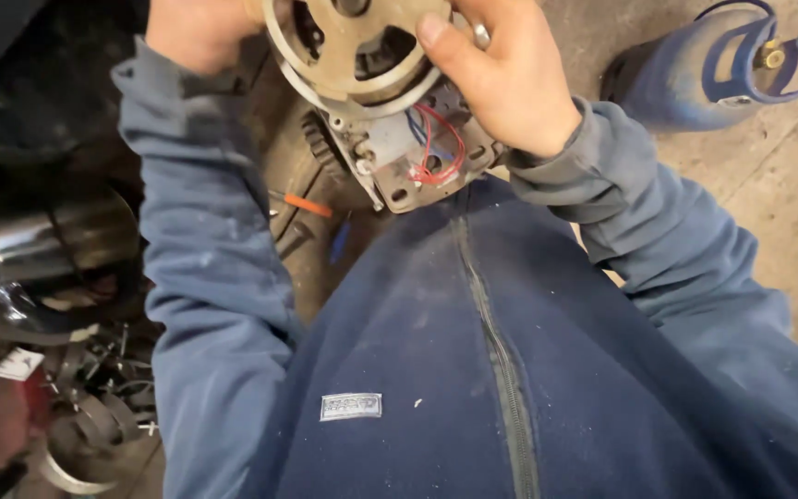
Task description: Disassembling an electromechanical motor housing using hand tools.
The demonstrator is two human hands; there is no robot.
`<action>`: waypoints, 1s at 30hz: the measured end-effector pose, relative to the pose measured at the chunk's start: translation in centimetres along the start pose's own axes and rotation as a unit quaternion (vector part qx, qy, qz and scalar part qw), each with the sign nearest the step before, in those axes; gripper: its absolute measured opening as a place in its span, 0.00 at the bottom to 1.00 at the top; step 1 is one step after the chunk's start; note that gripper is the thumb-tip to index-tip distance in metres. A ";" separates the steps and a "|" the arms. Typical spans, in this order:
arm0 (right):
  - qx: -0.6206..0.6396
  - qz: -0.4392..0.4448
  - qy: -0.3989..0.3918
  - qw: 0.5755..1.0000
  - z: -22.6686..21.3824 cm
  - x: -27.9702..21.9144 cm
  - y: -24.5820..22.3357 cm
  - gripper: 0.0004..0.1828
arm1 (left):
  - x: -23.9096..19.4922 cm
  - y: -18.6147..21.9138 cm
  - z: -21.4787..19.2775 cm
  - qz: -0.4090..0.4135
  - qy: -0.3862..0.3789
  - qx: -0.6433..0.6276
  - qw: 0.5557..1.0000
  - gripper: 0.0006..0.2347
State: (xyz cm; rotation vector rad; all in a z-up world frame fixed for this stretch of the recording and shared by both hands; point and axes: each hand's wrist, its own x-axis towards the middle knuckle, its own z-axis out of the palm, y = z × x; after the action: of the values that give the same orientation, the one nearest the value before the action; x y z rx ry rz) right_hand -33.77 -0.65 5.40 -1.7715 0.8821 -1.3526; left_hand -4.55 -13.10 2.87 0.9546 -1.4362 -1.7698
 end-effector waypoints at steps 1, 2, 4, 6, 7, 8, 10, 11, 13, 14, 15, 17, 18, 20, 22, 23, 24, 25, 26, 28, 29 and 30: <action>0.003 0.002 -0.004 1.000 0.0 -0.4 0.5 0.18 | -0.6 -0.3 -0.1 -0.002 0.005 -0.001 1.000 0.17; -0.012 0.003 0.005 1.000 0.0 -0.8 1.0 0.17 | -1.1 -0.5 -0.3 0.018 0.011 0.009 1.000 0.17; -0.024 0.006 0.010 1.000 -0.2 -1.1 1.1 0.16 | -2.2 -0.8 -0.7 0.036 0.022 0.019 0.999 0.18; -0.065 0.224 -0.011 0.972 -0.9 -0.9 0.3 0.19 | -3.1 -0.9 -1.1 0.077 0.031 0.043 0.996 0.19; -0.064 0.225 -0.011 0.972 -1.6 -0.5 -0.7 0.19 | -3.2 -0.9 -1.0 0.075 0.031 0.044 0.996 0.19; -0.052 0.280 -0.048 0.957 -2.3 -0.1 -1.7 0.21 | -3.3 -1.0 -1.0 0.095 0.031 0.056 0.993 0.19; -0.031 0.333 -0.086 0.938 -3.3 -0.8 -2.9 0.23 | -3.9 -0.8 -1.0 0.111 0.032 0.073 0.991 0.20; 0.002 0.284 -0.040 0.958 -3.9 -1.8 -3.1 0.21 | -4.0 -0.7 -0.9 0.130 0.032 0.087 0.987 0.20; 0.039 0.231 0.005 0.972 -5.6 -4.0 -2.9 0.26 | -4.6 -0.6 -0.1 0.149 0.032 0.104 0.983 0.21; -0.037 0.157 0.014 0.987 -6.6 -5.3 -2.6 0.25 | -5.3 -0.8 0.7 0.154 0.067 0.108 0.980 0.22; -0.104 0.084 0.020 0.991 -7.6 -6.8 -2.3 0.27 | -6.2 -1.0 1.6 0.156 0.102 0.112 0.976 0.23; -0.172 0.129 0.049 0.975 -8.8 -8.5 -1.8 0.27 | -8.0 -3.3 3.2 0.149 0.163 0.091 0.971 0.23; -0.241 0.172 0.077 0.952 -9.4 -9.3 -1.5 0.30 | -9.1 -4.4 4.0 0.147 0.221 0.068 0.962 0.24; -0.221 0.247 0.103 0.938 -11.1 -14.6 1.9 0.30 | -9.6 -4.7 6.2 0.148 0.253 0.040 0.955 0.24; -0.197 0.320 0.122 0.919 -12.3 -18.6 4.6 0.30 | -9.6 -4.7 8.6 0.151 0.291 0.015 0.945 0.24; -0.154 0.370 0.142 0.905 -12.8 -20.0 5.7 0.28 | -9.5 -4.6 9.8 0.153 0.309 0.009 0.939 0.26; -0.110 0.419 0.160 0.887 -13.3 -21.3 6.9 0.27 | -9.3 -4.5 11.1 0.155 0.327 0.002 0.932 0.28; -0.100 0.419 0.141 0.891 -13.5 -22.1 8.2 0.27 | -9.3 -4.9 11.9 0.151 0.346 0.010 0.926 0.28; -0.049 0.439 0.151 0.885 -13.6 -23.0 9.7 0.26 | -9.3 -5.2 12.7 0.157 0.362 0.029 0.918 0.30; 0.011 0.453 0.135 0.881 -13.8 -24.2 13.1 0.26 | -8.6 -5.6 14.5 0.165 0.403 0.058 0.899 0.32; 0.046 0.462 0.135 0.876 -14.0 -24.6 15.0 0.26 | -8.1 -5.5 15.6 0.165 0.414 0.076 0.892 0.34; 0.081 0.472 0.134 0.868 -14.2 -25.1 16.9 0.26 | -7.6 -5.5 16.8 0.163 0.426 0.095 0.885 0.36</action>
State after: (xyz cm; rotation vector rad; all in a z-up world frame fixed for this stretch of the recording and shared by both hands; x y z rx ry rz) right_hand -54.47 10.37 -18.46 -0.7875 1.4737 -0.9489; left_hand -15.21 2.77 0.67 1.2804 -1.0868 -0.7816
